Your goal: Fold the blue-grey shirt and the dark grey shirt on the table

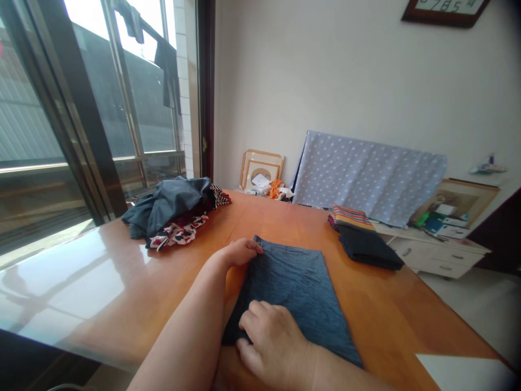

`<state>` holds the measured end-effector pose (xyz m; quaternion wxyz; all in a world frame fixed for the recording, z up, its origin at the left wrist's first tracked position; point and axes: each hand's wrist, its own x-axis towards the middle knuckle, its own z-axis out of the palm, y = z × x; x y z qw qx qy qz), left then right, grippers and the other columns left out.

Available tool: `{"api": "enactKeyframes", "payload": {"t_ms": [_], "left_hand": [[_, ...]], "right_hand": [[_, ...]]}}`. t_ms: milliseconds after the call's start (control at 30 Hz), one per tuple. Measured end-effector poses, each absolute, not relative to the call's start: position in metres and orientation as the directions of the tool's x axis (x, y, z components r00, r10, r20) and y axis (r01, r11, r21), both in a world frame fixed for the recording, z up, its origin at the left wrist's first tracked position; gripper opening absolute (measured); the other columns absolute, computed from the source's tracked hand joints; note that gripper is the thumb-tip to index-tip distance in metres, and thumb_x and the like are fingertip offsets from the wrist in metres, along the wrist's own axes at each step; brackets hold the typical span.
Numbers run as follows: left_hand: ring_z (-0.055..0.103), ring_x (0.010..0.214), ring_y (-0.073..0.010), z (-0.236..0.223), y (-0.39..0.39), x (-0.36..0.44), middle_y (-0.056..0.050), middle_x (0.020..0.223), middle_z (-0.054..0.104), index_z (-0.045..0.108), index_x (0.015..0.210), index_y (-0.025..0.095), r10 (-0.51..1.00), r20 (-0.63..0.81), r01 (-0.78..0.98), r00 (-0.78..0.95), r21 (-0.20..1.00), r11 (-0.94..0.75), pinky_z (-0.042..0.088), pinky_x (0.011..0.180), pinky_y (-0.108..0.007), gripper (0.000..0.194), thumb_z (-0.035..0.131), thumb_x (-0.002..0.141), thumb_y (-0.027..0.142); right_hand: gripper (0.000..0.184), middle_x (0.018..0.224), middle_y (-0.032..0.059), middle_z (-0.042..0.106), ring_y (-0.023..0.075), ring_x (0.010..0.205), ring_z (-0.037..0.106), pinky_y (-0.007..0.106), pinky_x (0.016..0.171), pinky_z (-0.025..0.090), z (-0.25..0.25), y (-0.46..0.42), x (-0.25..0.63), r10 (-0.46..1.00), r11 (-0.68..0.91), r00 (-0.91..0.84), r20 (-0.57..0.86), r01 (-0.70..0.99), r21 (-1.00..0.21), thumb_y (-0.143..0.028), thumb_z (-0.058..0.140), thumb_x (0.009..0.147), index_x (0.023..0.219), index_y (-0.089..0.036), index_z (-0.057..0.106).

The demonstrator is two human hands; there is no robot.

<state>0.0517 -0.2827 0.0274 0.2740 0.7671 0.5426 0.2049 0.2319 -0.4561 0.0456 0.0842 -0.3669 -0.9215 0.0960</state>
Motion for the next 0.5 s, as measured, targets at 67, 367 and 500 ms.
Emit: {"api": "enactKeyframes", "payload": {"t_ms": [67,367,500], "left_hand": [[0.065,0.107,-0.023,0.0288,-0.2827,0.0519,0.002,0.109,0.075,0.076,0.105,0.028,0.944,0.006,0.722,0.331,0.642,-0.257,0.045,0.103,-0.036,0.035,0.056,0.077,0.022],[0.061,0.115,-0.0239,0.0305,-0.2836,0.0514,0.003,0.114,0.074,0.076,0.104,0.032,0.939,0.007,0.744,0.343,0.608,-0.276,0.041,0.107,-0.036,0.032,0.06,0.076,0.029],[0.06,0.117,-0.0255,0.0331,-0.2857,0.0534,0.003,0.117,0.072,0.075,0.106,0.033,0.943,-0.012,0.771,0.331,0.579,-0.264,0.043,0.104,-0.036,0.032,0.065,0.076,0.039]], "right_hand": [[0.014,0.089,0.0045,0.065,0.0188,0.082,0.06,0.029,0.072,0.042,0.0444,-0.4538,0.2309,0.705,0.701,-0.7,0.11,0.665,-0.257,-0.029,0.055,0.087,0.088,-0.02,0.066],[0.02,0.086,0.004,0.07,0.0169,0.074,0.062,0.026,0.066,0.041,0.0414,-0.4564,0.2269,0.641,0.735,-0.762,0.091,0.574,-0.36,-0.033,0.06,0.083,0.093,-0.021,0.073],[0.024,0.085,0.0012,0.069,0.0149,0.073,0.061,0.024,0.066,0.042,0.0465,-0.4544,0.2345,0.632,0.724,-0.765,0.123,0.526,-0.446,-0.037,0.061,0.085,0.1,-0.025,0.073]]}}
